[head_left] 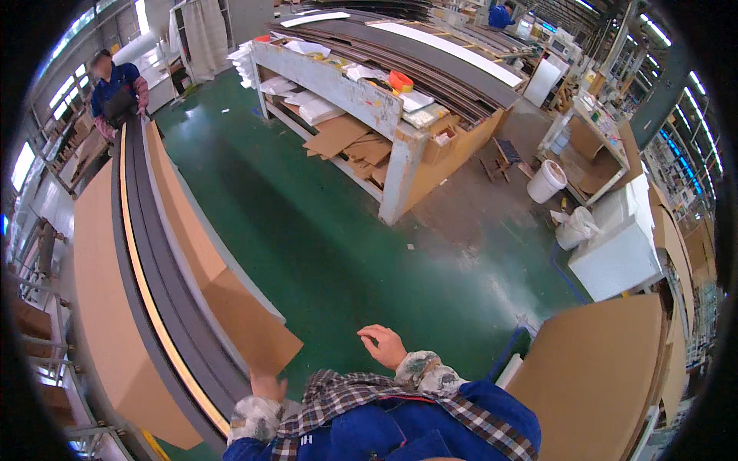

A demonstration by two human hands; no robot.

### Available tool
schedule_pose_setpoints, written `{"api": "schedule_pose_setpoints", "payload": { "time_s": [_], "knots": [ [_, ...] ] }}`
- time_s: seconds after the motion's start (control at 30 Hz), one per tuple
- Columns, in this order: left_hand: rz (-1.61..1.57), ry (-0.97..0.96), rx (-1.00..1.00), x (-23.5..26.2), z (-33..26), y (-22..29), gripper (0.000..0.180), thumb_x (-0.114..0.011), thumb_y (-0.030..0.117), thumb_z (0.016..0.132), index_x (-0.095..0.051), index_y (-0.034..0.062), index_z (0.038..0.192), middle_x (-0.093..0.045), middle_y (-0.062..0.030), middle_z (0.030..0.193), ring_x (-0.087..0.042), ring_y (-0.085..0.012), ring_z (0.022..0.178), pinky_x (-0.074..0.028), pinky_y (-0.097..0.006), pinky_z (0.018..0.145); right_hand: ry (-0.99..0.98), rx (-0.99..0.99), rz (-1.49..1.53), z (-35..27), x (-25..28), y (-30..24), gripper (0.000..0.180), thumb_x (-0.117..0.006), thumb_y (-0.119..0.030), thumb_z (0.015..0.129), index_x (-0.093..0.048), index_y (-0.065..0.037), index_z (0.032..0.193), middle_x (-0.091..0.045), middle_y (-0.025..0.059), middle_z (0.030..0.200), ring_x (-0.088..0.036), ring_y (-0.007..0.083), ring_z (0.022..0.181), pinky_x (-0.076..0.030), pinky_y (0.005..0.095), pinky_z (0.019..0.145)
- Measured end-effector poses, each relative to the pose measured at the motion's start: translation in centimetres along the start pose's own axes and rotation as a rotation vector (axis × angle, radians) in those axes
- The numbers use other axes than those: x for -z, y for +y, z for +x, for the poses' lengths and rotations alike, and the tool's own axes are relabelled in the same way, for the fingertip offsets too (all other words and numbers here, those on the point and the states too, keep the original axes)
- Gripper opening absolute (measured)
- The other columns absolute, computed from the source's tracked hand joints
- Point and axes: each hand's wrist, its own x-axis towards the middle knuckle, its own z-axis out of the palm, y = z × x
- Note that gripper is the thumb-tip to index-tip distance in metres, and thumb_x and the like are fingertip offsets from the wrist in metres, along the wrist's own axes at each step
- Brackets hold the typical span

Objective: The person cuts white foam sheets and dark gray strips on a workbench using a utility knife, then walks to a shelf to retrieve a blade, returns to the bench, and continues cutting. A coworker also cuts foam nearby.

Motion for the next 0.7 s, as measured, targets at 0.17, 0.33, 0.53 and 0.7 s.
{"api": "schedule_pose_setpoints", "payload": {
  "time_s": [0.17, 0.33, 0.53, 0.7],
  "knots": [
    [0.182, -0.453, 0.242, -3.5, 3.4, -2.2, 0.072, -0.062, 0.056, 0.075, -0.055, 0.0063, 0.127, -0.056, -0.0175, 0.127, -0.047, -0.037, 0.122, -0.029, -0.054, 0.105, -0.015, 0.069, 0.054, 8.1, 0.0, 3.7, 0.014, -0.061, -0.017, 0.086, -0.068, -0.011, 0.097, -0.066, 0.0063, 0.099, -0.062, 0.0271, 0.085, -0.048, 0.0373, 0.075],
    [0.057, -0.784, 0.419, -6.9, 16.8, -4.2, 0.066, -0.056, 0.06, 0.078, -0.065, 0.0061, 0.114, -0.067, -0.0166, 0.106, -0.064, -0.0353, 0.098, -0.047, -0.051, 0.085, -0.073, 0.074, -0.028, 17.8, 2.3, 8.7, 0.02, -0.062, -0.019, 0.085, -0.066, -0.012, 0.102, -0.066, 0.0069, 0.1, -0.062, 0.0283, 0.085, -0.049, 0.0391, 0.075],
    [-0.167, -0.247, -0.029, -4.1, 38.0, 2.6, 0.052, -0.059, 0.049, 0.082, -0.06, 0.0122, 0.118, -0.065, -0.0165, 0.104, -0.064, -0.0356, 0.087, -0.052, -0.047, 0.073, 0.196, -0.056, -0.159, 35.3, 11.3, 12.2, 0.019, -0.064, -0.016, 0.083, -0.065, -0.008, 0.101, -0.068, 0.0074, 0.095, -0.066, 0.0238, 0.084, -0.048, 0.0348, 0.077],
    [-0.134, -0.303, -0.223, 1.2, 50.2, 7.0, 0.049, -0.058, 0.048, 0.083, -0.06, 0.011, 0.116, -0.065, -0.0166, 0.102, -0.065, -0.0346, 0.084, -0.052, -0.046, 0.071, 0.479, -0.071, -0.142, 51.1, 16.7, 14.6, 0.032, -0.064, -0.014, 0.083, -0.06, -0.005, 0.114, -0.066, 0.0125, 0.097, -0.063, 0.0282, 0.084, -0.048, 0.0381, 0.08]
  ]
}}
